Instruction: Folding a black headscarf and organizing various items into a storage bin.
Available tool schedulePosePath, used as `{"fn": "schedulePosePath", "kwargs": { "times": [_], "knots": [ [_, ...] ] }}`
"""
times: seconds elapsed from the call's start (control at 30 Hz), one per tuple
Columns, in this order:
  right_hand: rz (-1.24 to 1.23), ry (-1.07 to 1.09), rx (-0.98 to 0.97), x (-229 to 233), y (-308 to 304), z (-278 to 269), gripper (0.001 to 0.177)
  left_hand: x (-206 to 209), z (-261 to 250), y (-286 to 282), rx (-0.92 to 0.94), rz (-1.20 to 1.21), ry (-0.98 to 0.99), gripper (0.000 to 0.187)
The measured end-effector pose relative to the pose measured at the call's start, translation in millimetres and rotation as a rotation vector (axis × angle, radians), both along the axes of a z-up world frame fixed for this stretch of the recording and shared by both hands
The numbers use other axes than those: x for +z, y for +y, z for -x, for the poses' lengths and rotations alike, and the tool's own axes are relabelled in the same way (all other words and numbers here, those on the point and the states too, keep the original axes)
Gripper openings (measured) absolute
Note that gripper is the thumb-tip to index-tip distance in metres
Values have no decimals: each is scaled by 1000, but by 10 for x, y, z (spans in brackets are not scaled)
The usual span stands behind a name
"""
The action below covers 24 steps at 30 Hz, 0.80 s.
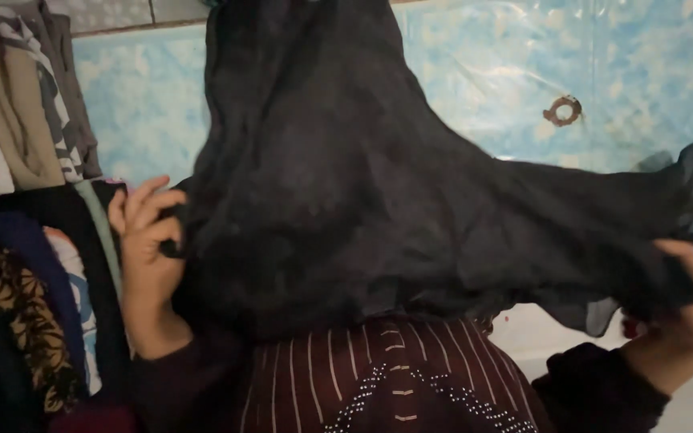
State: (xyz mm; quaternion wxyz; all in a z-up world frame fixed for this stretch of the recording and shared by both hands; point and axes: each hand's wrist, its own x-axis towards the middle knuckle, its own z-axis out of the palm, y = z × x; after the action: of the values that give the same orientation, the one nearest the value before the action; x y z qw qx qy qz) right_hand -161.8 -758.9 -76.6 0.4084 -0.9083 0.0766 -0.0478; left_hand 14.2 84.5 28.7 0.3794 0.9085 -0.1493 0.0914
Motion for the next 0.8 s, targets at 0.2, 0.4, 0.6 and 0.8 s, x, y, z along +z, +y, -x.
{"fn": "schedulePosePath", "kwargs": {
  "times": [0.2, 0.4, 0.6, 0.8],
  "knots": [
    [-88, -131, 41, 552, 1822, -408, 36, 14, 303, -16, 162, -643, 278, 24],
    [234, -66, 359, 996, 1991, -821, 88, 327, 207, -119, -12, -599, 508, 54],
    [1022, 166, 472, 925, 1814, -726, 81, 51, 297, -654, -85, -379, 527, 124],
    [881, -21, 287, 523, 1495, -968, 48, -387, 322, -1228, 11, -327, 356, 54]
  ]
}}
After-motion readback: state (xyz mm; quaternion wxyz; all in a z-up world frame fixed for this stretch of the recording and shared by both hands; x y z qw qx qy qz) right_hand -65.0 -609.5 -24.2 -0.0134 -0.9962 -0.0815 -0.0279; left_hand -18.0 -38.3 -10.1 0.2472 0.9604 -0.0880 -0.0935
